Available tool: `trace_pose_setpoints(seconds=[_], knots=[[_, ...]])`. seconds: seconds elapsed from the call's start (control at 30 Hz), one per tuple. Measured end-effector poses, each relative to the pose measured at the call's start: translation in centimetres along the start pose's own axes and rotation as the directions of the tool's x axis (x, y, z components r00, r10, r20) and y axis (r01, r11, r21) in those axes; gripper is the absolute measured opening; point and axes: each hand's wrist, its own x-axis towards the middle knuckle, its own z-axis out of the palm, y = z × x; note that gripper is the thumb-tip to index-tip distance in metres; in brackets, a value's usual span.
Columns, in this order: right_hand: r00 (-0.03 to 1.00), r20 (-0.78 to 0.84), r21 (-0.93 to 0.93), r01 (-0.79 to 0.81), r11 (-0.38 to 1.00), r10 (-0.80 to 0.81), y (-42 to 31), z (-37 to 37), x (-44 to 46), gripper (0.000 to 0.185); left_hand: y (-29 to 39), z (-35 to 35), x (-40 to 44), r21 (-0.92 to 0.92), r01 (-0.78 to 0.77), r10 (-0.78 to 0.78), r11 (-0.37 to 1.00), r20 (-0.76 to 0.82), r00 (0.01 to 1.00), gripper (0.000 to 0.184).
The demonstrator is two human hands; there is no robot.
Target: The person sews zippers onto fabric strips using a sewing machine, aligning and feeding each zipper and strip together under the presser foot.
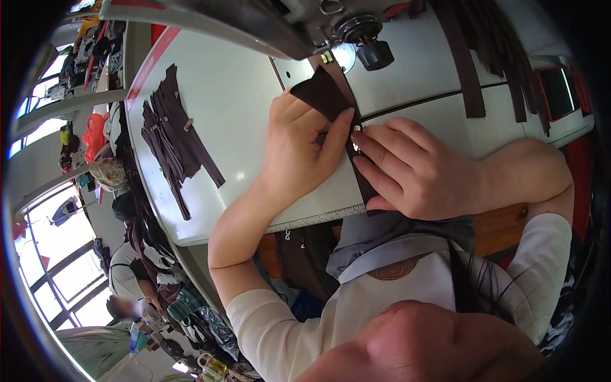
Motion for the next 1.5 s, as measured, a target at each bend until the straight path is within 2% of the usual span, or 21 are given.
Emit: trace_pose_setpoints(seconds=[0.13,0.23,0.33,0.43,0.53,0.73,0.87,0.93,1.03,1.1,1.13,1.17,1.27,1.37,1.5], knots=[[1.000,0.009,-0.005,0.001,1.000,-0.001,0.0,-0.1,0.0,0.059,0.2,-0.1,0.0,0.028,0.001,-0.001,1.000,0.006,1.000,0.010],[0.998,-0.044,0.053,-0.037,0.998,0.039,0.2,0.2,0.0,0.057,0.1,-0.1,-0.1,0.038,0.007,-0.008,0.999,0.018,1.000,0.010],[0.983,-0.075,0.219,-0.146,0.965,0.166,1.1,0.6,0.3,0.053,-0.1,-0.2,-0.2,0.035,0.011,-0.012,0.999,0.025,1.000,0.011],[0.942,0.042,0.367,-0.324,0.872,0.332,2.1,0.5,0.8,0.049,0.0,-0.3,-0.2,0.051,0.023,-0.026,0.998,0.045,0.999,0.010],[0.918,0.015,0.452,-0.360,0.816,0.397,2.6,1.4,1.1,0.046,0.4,-0.8,-0.1,0.105,0.038,-0.048,0.994,0.096,0.994,0.011],[0.862,0.063,0.459,-0.472,0.753,0.502,2.2,1.7,1.4,0.042,0.3,-0.9,-0.1,0.102,0.066,-0.078,0.993,0.121,0.990,0.012],[0.852,0.072,0.492,-0.482,0.725,0.518,2.1,1.8,1.5,0.042,0.3,-0.9,0.0,0.090,0.072,-0.083,0.993,0.124,0.989,0.011],[0.850,0.072,0.549,-0.471,0.691,0.523,2.2,1.5,1.4,0.038,0.4,-1.0,0.0,0.082,0.080,-0.089,0.993,0.124,0.988,0.011],[0.938,0.015,0.595,-0.287,0.751,0.346,2.1,0.7,1.1,0.034,0.5,-0.9,0.2,0.029,0.070,-0.072,0.997,0.107,0.992,0.010],[0.950,-0.018,0.536,-0.255,0.805,0.313,2.0,0.3,0.7,0.035,0.6,-0.6,0.7,-0.064,0.016,-0.012,0.998,0.066,0.998,0.010],[0.954,-0.033,0.505,-0.240,0.829,0.296,2.0,0.1,0.6,0.036,0.5,-0.7,0.4,-0.051,0.036,-0.032,0.998,0.081,0.996,0.010],[0.932,-0.164,0.456,-0.219,0.863,0.324,1.9,0.1,0.9,0.036,0.2,-0.7,-0.1,-0.039,0.057,-0.053,0.998,0.097,0.994,0.010],[0.961,-0.097,0.340,-0.212,0.916,0.259,2.2,-0.2,0.5,0.032,-0.2,-0.9,-0.4,-0.026,0.064,-0.061,0.998,0.117,0.991,0.011],[0.978,-0.125,0.263,-0.130,0.956,0.167,1.9,0.6,0.4,0.031,-0.1,-0.6,-0.5,-0.012,0.053,-0.052,0.999,0.083,0.995,0.012],[0.986,-0.103,0.226,-0.103,0.969,0.129,1.3,1.0,0.2,0.047,0.0,-0.6,-0.3,0.002,0.057,-0.057,0.998,0.088,0.994,0.010]])
